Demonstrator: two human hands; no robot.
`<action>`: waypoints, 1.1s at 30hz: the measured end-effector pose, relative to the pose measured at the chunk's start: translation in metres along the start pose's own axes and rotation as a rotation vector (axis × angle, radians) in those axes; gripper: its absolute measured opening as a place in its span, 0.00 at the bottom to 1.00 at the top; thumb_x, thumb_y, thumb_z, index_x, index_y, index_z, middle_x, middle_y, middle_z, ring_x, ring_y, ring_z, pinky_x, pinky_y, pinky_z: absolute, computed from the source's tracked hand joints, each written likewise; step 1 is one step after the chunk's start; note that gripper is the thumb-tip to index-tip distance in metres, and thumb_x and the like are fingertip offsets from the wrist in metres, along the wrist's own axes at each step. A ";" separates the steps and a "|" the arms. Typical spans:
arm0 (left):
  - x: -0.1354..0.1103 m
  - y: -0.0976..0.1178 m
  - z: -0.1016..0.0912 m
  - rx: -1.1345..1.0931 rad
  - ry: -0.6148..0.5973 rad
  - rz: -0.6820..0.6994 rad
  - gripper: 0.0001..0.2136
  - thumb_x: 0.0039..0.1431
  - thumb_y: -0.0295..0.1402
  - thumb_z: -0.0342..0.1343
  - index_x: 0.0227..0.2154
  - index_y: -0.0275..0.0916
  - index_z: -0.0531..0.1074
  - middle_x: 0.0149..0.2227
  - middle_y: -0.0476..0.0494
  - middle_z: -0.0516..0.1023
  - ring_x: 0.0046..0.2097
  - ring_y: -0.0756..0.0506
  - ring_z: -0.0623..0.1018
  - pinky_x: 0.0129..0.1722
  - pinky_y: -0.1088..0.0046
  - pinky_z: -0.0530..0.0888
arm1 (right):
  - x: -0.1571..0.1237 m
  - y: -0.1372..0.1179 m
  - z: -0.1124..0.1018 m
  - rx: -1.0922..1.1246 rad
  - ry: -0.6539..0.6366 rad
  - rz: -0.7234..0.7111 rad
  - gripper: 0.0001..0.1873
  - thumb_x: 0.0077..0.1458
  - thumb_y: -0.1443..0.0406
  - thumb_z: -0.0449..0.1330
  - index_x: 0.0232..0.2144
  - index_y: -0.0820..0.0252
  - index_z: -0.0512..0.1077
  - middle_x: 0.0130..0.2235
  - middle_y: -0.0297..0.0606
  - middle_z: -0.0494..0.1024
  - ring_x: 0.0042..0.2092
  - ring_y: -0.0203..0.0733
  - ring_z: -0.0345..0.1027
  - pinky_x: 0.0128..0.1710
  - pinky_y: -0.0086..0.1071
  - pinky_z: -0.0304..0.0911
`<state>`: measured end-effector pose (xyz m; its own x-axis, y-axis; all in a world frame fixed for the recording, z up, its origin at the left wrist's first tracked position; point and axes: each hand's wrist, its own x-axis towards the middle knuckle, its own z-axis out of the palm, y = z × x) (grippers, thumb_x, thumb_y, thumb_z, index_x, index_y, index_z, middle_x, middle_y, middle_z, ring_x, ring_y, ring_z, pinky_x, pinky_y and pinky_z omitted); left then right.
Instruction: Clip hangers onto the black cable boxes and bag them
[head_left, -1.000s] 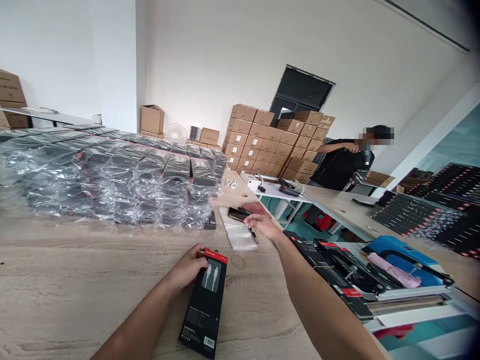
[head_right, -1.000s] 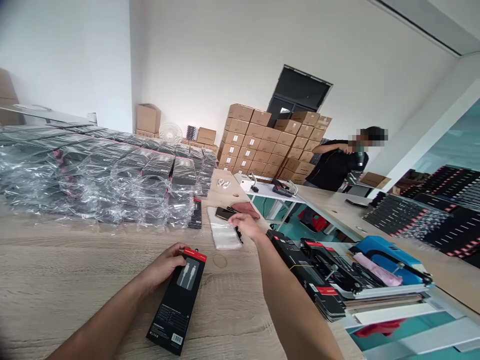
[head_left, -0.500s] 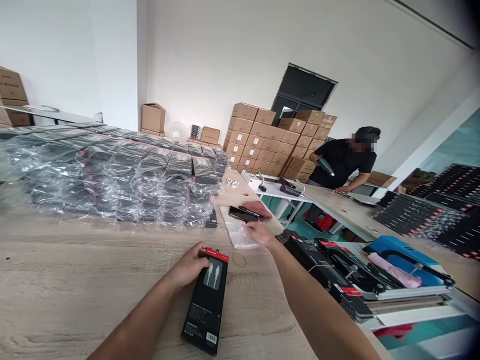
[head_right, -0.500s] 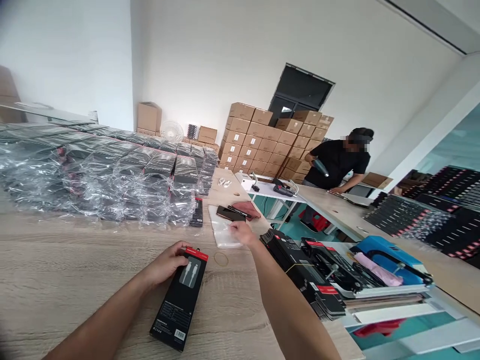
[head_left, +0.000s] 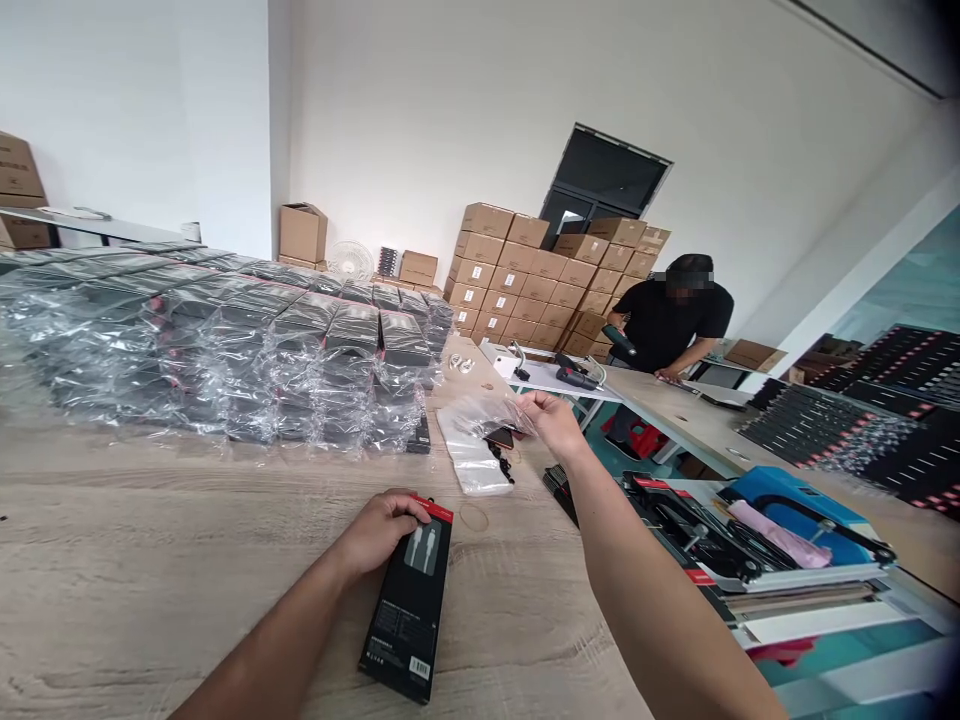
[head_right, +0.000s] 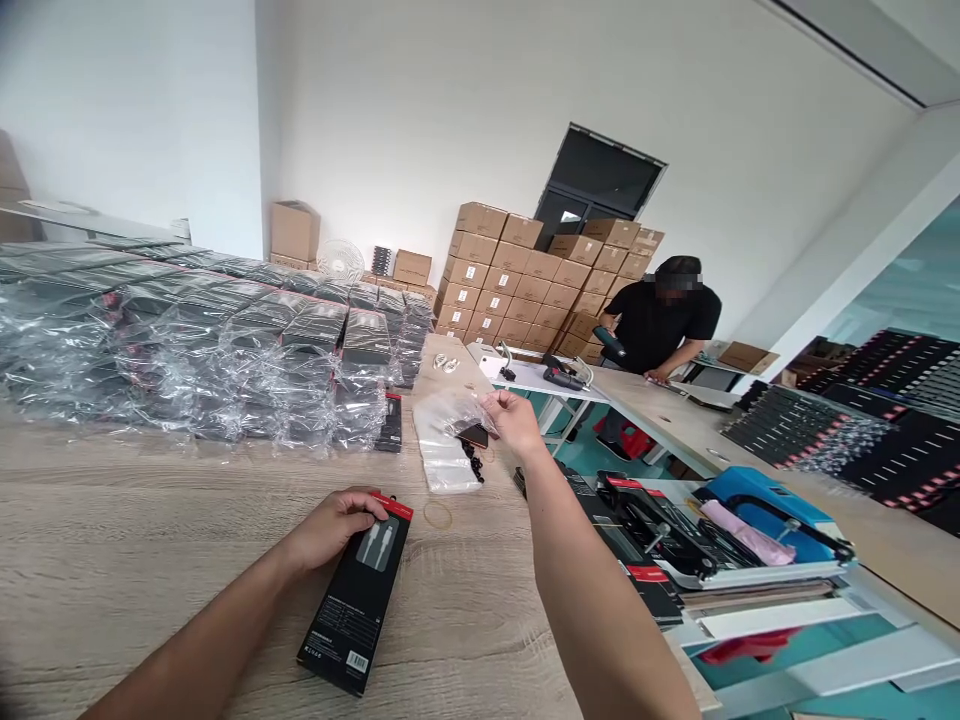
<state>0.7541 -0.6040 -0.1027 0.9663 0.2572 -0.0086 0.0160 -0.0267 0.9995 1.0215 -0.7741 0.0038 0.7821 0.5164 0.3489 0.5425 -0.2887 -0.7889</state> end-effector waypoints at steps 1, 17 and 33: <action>0.000 0.000 0.000 0.008 0.007 0.001 0.09 0.47 0.28 0.53 0.27 0.39 0.78 0.50 0.40 0.73 0.53 0.40 0.69 0.51 0.67 0.64 | -0.002 -0.005 0.001 -0.022 -0.019 -0.020 0.24 0.44 0.45 0.59 0.26 0.60 0.69 0.22 0.34 0.71 0.22 0.35 0.60 0.22 0.30 0.58; -0.002 0.002 -0.001 -0.015 -0.005 -0.031 0.08 0.48 0.34 0.57 0.28 0.36 0.78 0.42 0.41 0.78 0.44 0.42 0.74 0.44 0.71 0.68 | -0.080 0.038 0.083 -0.143 -0.513 0.097 0.22 0.51 0.50 0.55 0.21 0.63 0.72 0.21 0.36 0.73 0.22 0.35 0.64 0.23 0.28 0.60; -0.003 0.008 -0.013 0.029 0.079 -0.147 0.09 0.44 0.28 0.52 0.27 0.37 0.75 0.39 0.45 0.78 0.34 0.47 0.74 0.32 0.75 0.67 | -0.109 0.035 0.069 -0.096 -0.522 0.008 0.14 0.42 0.56 0.66 0.27 0.60 0.73 0.25 0.31 0.72 0.27 0.35 0.63 0.26 0.27 0.57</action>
<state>0.7480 -0.5920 -0.0942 0.9299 0.3355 -0.1507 0.1639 -0.0112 0.9864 0.9336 -0.7849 -0.0966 0.5428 0.8395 0.0251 0.5818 -0.3542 -0.7322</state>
